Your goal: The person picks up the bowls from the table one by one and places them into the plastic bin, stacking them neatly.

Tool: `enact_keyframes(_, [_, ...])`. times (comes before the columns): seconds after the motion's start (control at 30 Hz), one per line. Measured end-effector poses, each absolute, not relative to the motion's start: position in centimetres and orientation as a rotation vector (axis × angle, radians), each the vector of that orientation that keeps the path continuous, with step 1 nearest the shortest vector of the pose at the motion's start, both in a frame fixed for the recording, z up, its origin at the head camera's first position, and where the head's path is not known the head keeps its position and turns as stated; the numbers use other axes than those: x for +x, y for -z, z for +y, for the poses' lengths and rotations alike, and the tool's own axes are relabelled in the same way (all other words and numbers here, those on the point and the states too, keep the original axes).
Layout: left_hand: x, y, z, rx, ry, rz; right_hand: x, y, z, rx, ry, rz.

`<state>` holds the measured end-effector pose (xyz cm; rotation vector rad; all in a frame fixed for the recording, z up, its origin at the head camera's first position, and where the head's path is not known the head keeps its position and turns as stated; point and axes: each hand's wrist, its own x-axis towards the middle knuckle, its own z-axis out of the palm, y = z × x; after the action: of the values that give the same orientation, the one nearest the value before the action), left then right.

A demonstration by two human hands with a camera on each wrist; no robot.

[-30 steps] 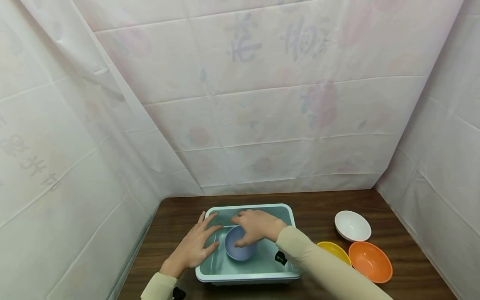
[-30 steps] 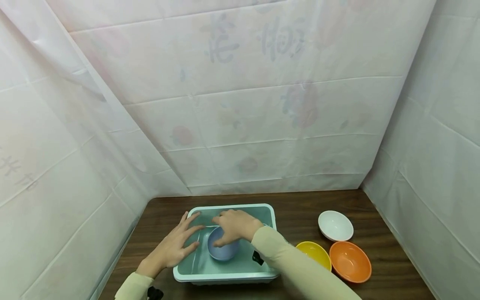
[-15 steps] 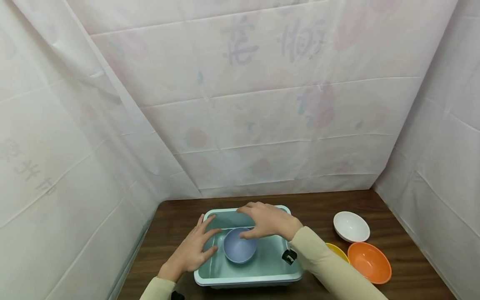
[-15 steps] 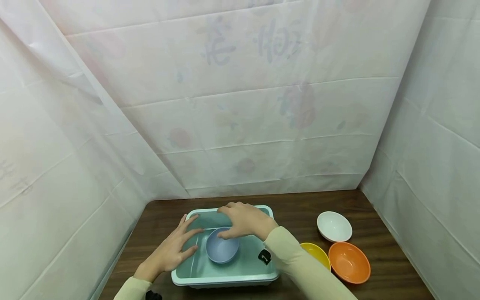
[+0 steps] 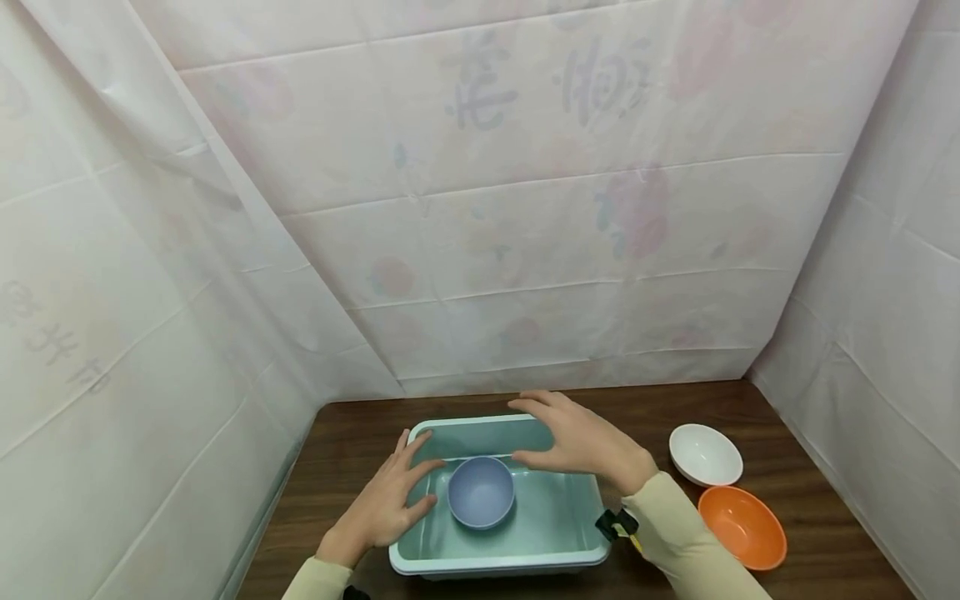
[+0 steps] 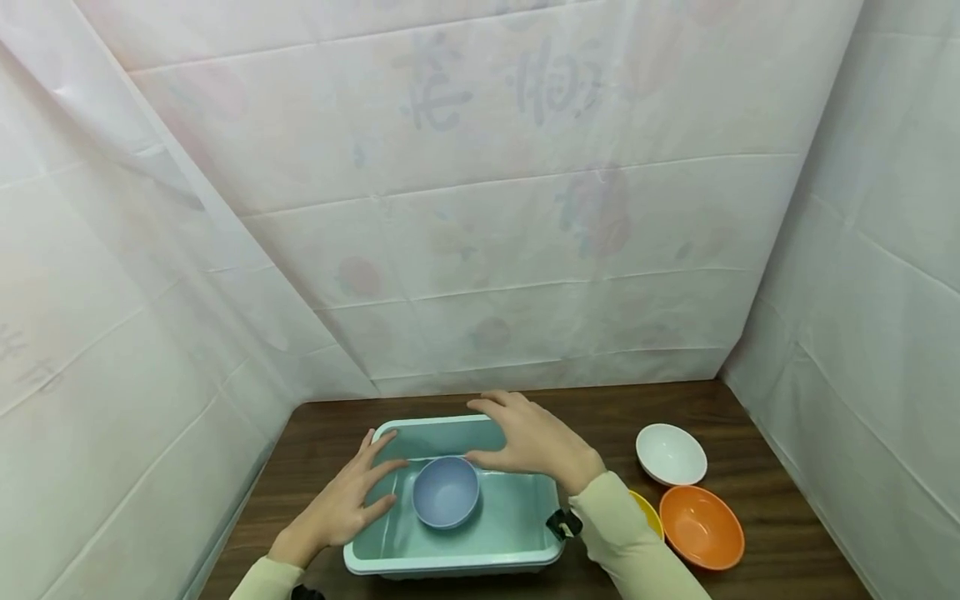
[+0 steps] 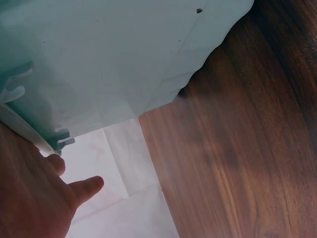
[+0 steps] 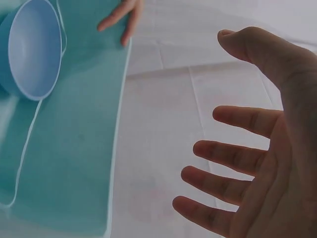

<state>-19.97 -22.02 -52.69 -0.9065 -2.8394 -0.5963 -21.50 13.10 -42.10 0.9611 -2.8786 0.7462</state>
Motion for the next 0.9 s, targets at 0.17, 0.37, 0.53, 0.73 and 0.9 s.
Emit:
enact_keyframes(0.17, [-20.0, 52.6, -22.1, -0.902, 0.593, -2.859, -20.8, 42.5, 15.1, 0.888, -0.731, -2.819])
enact_keyframes(0.37, [-19.9, 52.5, -22.0, -0.903, 0.617, -2.857, -19.7, 43.2, 17.4, 0.848, -0.721, -2.761])
enact_keyframes(0.53, [-19.7, 52.5, -21.9, -0.912, 0.614, -2.818, -18.7, 44.5, 19.3, 0.782, -0.717, -2.720])
enact_keyframes(0.73, [-19.4, 52.4, -22.0, -0.920, 0.615, -2.786, -17.8, 45.9, 21.3, 0.722, -0.693, -2.658])
enact_keyframes(0.9, [-19.2, 52.3, -22.1, -0.912, 0.622, -2.794, -17.3, 46.3, 22.5, 0.656, -0.676, -2.651])
